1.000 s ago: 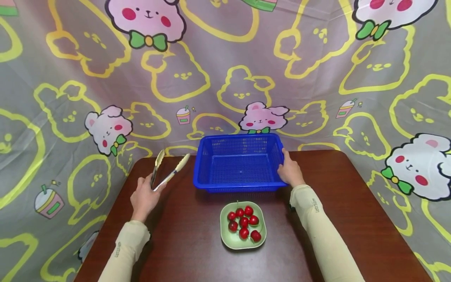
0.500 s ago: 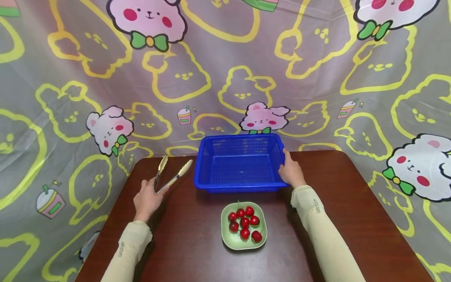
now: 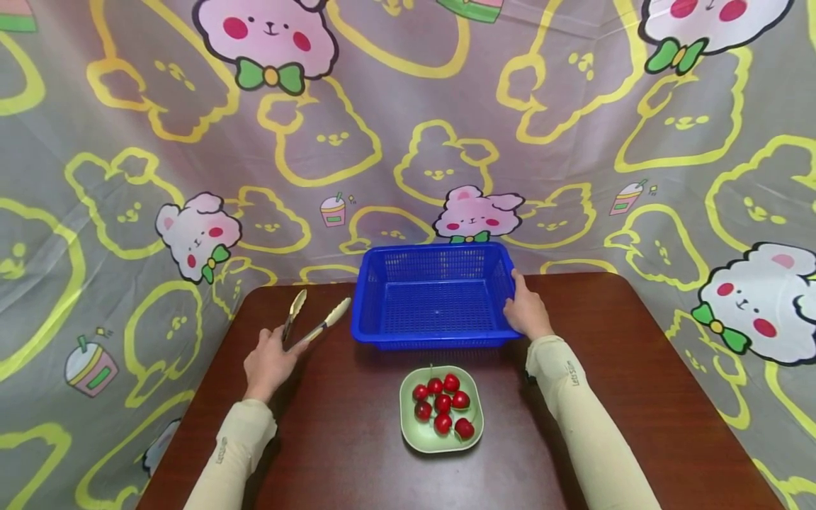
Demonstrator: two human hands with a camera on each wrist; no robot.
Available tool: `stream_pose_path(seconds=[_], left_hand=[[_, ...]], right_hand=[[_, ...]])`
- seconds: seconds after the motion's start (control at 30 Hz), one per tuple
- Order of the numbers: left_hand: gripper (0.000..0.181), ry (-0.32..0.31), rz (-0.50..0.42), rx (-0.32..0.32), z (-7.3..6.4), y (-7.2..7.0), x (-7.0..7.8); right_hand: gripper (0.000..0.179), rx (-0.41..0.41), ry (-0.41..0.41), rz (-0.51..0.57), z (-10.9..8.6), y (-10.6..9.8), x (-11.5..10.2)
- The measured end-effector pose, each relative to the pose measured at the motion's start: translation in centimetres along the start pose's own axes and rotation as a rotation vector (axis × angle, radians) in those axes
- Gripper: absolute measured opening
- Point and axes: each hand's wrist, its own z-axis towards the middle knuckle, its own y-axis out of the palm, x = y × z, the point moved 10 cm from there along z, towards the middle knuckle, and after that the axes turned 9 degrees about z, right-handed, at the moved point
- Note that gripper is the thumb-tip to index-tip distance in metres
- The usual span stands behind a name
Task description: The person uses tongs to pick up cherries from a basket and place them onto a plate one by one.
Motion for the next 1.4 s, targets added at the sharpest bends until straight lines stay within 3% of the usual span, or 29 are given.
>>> stream_pose_path(seconds=[1.4], left_hand=[[0.074,0.029,0.075,-0.072,-0.7,1.6,0.2]], right_hand=[[0.070,0.014,-0.003,-0.001,-0.2,-0.2,-0.2]])
